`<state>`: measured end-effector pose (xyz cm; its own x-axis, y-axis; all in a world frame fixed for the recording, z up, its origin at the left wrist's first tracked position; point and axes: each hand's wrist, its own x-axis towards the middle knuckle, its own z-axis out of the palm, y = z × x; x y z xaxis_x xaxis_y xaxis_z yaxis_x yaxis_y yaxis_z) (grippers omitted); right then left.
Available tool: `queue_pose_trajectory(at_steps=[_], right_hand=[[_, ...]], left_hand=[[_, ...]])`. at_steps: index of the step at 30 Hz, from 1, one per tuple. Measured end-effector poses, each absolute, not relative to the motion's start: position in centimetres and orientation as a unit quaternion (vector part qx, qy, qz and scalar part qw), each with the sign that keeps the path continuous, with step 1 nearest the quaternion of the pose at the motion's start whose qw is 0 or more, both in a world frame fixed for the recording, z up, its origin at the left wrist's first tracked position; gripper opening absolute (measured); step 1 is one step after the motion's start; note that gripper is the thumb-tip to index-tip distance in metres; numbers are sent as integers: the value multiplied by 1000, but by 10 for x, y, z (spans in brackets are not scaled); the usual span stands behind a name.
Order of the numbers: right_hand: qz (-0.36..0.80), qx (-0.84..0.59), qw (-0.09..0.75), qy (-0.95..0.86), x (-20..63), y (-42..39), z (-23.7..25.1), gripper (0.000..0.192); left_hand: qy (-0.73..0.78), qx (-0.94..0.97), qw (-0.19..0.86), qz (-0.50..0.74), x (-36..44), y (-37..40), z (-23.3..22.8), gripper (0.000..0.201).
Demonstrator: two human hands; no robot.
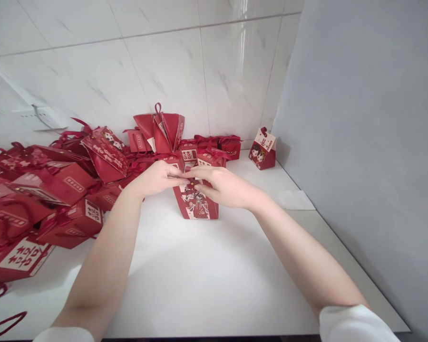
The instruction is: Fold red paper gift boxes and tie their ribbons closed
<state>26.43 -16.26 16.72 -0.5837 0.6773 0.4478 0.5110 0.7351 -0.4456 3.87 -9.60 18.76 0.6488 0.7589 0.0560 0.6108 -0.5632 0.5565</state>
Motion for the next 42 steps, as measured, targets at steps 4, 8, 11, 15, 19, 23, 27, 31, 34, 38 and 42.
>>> queue_pose_trajectory(at_steps=[4,8,11,15,19,23,27,31,34,38,42], right_hand=[[131,-329,302,-885,266,-161,168,38],[133,-368,319,-863,270,-161,169,22],[125,-420,317,-841,272,-157,167,11],[107,-442,285,-843,269,-153,162,10],[113,-440,285,-844,266,-153,163,13],[129,-454,296,-831,265,-153,162,12],[159,-458,305,-819,265,-149,157,9],[182,-464,313,-808,266,-145,152,7],[193,-466,318,-803,266,-144,151,5],[213,-465,322,-797,265,-145,152,3],[232,-478,323,-783,262,-145,154,18]], left_hand=[[394,871,259,136,42,-96,185,24],[383,874,265,138,44,-94,182,19],[377,881,261,119,43,-93,182,24],[368,886,255,120,41,-95,184,27],[368,890,242,116,43,-98,187,27],[364,897,228,105,45,-102,189,26],[354,903,218,111,46,-102,189,26],[350,905,213,111,45,-101,187,27],[354,905,212,107,45,-100,186,25],[362,900,216,107,46,-99,185,20],[374,900,204,94,47,-100,185,24]])
